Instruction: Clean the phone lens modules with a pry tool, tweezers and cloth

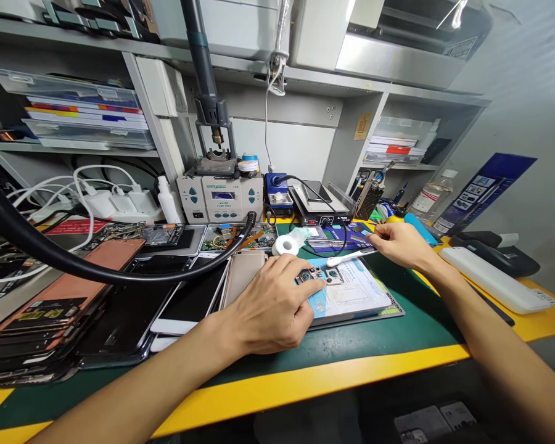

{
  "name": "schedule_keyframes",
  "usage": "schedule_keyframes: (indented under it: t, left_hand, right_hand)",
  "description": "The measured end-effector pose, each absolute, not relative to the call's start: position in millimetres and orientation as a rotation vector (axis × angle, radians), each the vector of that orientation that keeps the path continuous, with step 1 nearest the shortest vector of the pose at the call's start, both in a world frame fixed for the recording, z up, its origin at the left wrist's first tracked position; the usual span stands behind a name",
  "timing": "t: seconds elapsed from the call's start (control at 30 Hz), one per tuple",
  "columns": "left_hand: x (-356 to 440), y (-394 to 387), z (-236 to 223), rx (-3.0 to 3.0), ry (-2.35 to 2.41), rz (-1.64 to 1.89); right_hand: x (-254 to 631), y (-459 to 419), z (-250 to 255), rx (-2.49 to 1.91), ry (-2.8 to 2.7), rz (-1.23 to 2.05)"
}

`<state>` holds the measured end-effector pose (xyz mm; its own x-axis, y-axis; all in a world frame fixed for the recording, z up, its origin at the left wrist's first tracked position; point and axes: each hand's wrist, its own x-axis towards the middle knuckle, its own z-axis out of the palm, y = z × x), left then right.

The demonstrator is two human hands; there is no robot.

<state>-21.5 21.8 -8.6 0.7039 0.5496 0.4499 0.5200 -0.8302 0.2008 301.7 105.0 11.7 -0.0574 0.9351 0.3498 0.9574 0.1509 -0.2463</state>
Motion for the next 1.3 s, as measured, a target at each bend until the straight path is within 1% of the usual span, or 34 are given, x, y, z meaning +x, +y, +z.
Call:
schedule_keyframes:
  t: [1.3]
  left_hand:
    - [-22.9, 22.3, -9.7, 2.870, 0.874, 0.799]
  right_hand:
    - [299.3, 103.2, 14.6, -1.833, -2.012, -0.044]
